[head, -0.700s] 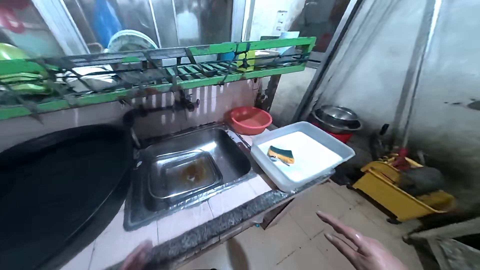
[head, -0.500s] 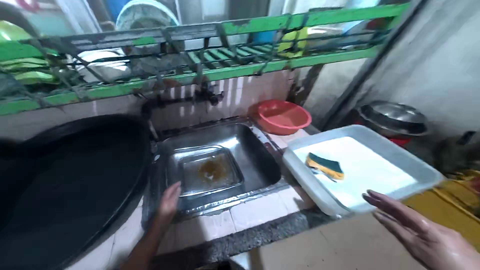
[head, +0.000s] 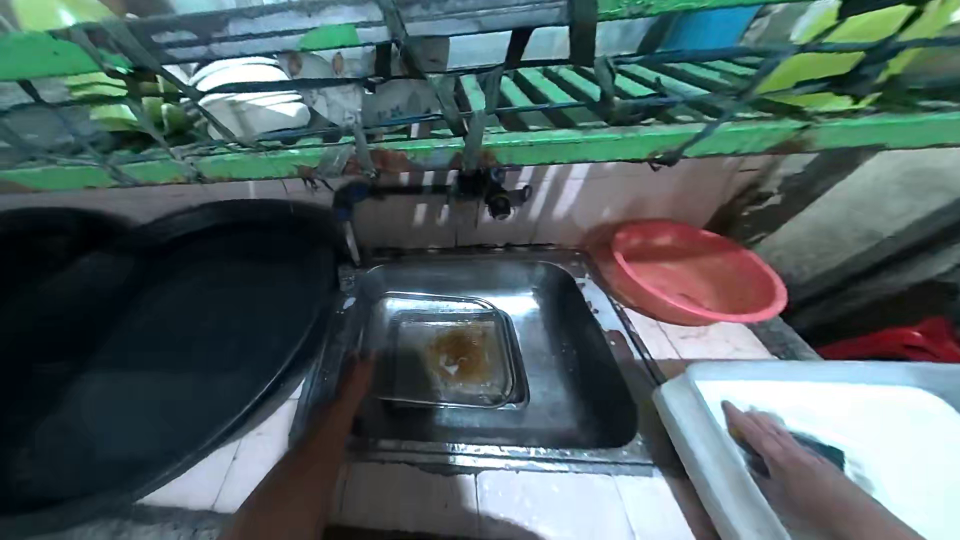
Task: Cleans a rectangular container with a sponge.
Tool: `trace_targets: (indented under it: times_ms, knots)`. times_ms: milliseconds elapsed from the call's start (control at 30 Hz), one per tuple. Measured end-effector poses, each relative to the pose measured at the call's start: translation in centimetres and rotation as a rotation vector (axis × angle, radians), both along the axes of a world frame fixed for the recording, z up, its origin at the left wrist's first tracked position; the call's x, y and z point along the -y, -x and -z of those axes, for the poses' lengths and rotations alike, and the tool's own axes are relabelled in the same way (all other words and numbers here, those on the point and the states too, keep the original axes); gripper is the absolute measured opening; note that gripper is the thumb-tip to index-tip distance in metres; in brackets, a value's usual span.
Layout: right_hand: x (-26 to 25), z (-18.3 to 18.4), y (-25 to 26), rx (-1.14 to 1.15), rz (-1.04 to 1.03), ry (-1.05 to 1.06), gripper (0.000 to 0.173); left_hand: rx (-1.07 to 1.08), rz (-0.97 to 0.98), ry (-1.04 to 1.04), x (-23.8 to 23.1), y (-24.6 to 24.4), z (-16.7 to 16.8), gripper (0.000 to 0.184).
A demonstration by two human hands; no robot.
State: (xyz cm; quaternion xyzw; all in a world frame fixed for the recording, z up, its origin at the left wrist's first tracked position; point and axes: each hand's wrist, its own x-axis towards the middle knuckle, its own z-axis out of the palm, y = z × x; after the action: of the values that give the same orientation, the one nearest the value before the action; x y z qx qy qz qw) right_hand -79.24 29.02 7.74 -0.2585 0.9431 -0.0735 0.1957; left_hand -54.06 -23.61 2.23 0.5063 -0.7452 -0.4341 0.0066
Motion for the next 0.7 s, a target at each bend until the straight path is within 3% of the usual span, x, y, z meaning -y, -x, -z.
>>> trace_targets:
  times_ms: [100,233,367,467,567,700]
  knots:
    - [-0.1,-1.1,1.3,0.106,0.1,-0.011,0.103,0.053,-0.025,-0.05,-0.3,0.6,-0.7,0.053]
    - [-2.1,-0.5,1.6,0.0,0.033,-0.032,0.1,0.313,0.213,0.13,-0.7,2.2,0.2,0.059]
    - [-2.2,0.5,1.4,0.002,0.049,-0.032,0.101,0.208,0.101,0.172,-1.4,2.7,1.7,0.061]
    - [-1.7,0.4,1.8,0.057,0.226,0.036,0.105,0.118,-0.028,0.244,-1.2,2.9,3.1,0.056]
    - [-2.1,-1.4,1.7,0.122,0.383,0.122,0.1,0.052,-0.086,0.13,-1.7,3.0,0.4,0.058]
    - [-3.6,-4.2,0.2,0.052,0.313,0.149,0.083,0.112,-0.123,-0.181,-0.6,2.3,-0.7,0.056]
